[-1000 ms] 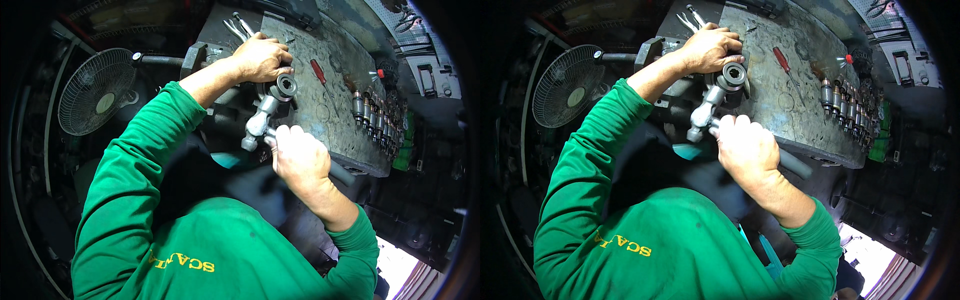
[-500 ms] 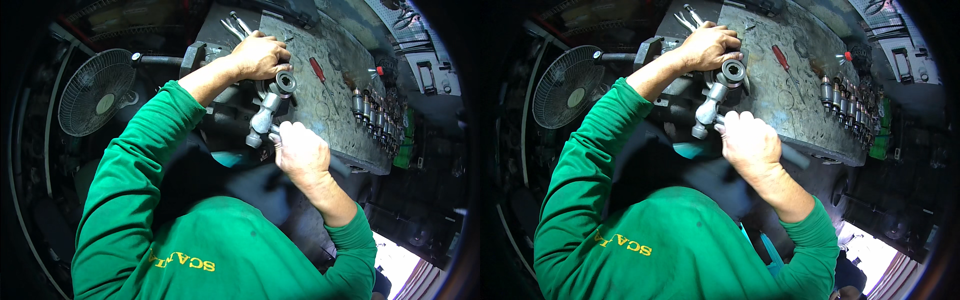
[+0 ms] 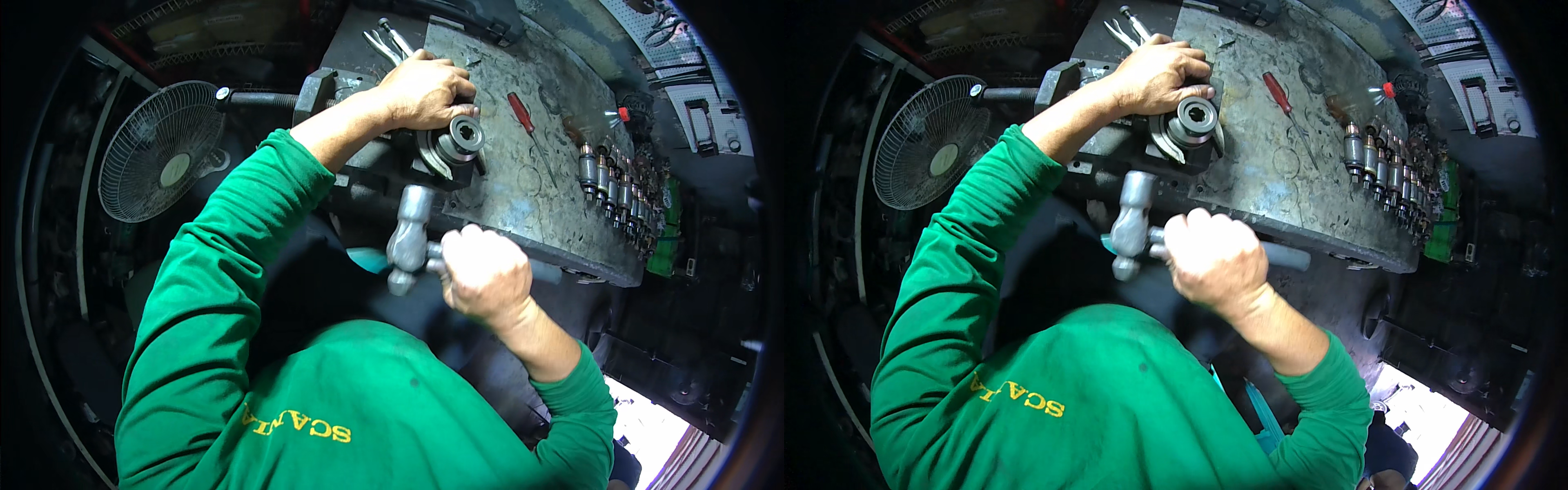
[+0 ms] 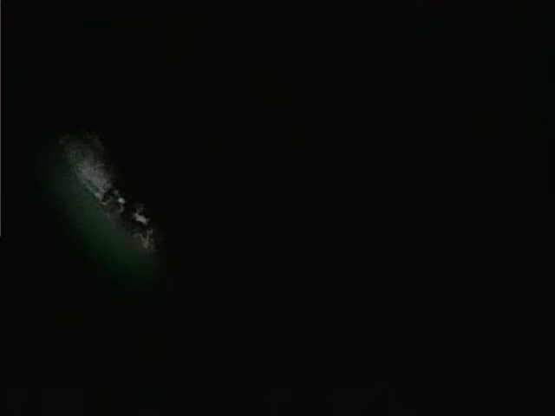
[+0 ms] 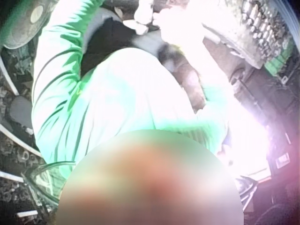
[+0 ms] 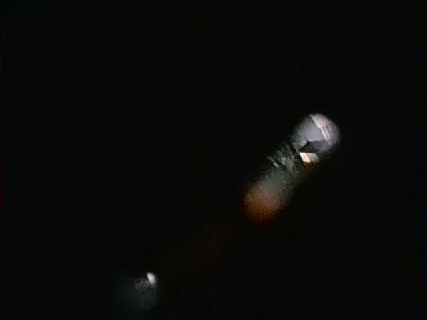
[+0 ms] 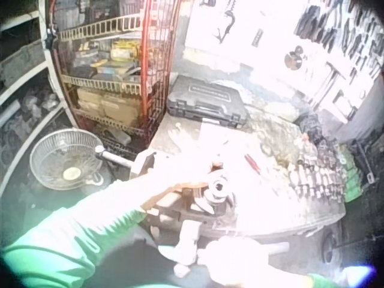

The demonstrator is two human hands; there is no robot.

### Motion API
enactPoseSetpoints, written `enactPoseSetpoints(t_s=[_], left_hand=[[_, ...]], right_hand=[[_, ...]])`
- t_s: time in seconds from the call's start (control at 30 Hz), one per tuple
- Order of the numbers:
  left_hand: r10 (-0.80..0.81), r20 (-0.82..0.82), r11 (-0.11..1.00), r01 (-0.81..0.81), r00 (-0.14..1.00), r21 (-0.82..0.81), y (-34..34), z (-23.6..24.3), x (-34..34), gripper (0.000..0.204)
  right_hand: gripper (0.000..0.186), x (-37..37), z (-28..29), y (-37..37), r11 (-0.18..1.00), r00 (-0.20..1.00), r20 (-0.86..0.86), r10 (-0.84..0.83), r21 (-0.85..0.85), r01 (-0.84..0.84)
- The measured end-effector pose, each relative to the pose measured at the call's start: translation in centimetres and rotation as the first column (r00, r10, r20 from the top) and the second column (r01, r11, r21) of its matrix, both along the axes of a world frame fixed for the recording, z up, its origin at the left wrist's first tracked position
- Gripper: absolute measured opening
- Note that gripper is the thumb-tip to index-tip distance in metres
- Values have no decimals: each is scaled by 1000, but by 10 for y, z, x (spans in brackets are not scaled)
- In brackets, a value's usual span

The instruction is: The person uses a hammer to tap a cylindrical metal part held in a bench vise. They repeatedly reposition the part and strike it to adjust or seat it. The work occurs at a cluttered workshop bench with tools and other parts nearby.

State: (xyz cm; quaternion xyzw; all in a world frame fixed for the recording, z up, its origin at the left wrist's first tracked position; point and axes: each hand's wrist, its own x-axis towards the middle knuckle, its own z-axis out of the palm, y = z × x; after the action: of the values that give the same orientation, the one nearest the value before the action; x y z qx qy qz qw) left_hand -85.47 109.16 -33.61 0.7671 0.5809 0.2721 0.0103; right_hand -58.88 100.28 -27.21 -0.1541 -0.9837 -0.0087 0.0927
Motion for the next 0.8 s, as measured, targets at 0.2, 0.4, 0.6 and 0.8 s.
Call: enactPoseSetpoints(t_s=[0.2, 0.4, 0.6, 0.8], left_hand=[[-38, 2, 999, 38, 999, 4, 1, -1, -2, 41], [-51, -5, 999, 51, 999, 4, 3, -3, 0, 42], [-40, 2, 999, 40, 999, 22, 4, -4, -1, 41], [-62, -7, 997, 62, 998, 36, 5, -5, -1, 41]], right_hand=[[27, 6, -5, 5, 999, 999, -34, -41, 19, 42], [26, 6, -3, 9, 976, 978, 25, -206, 81, 203], [24, 4, -3, 9, 990, 990, 23, -141, 14, 141], [28, 6, -4, 8, 994, 987, -122, 105, 46, -100]])
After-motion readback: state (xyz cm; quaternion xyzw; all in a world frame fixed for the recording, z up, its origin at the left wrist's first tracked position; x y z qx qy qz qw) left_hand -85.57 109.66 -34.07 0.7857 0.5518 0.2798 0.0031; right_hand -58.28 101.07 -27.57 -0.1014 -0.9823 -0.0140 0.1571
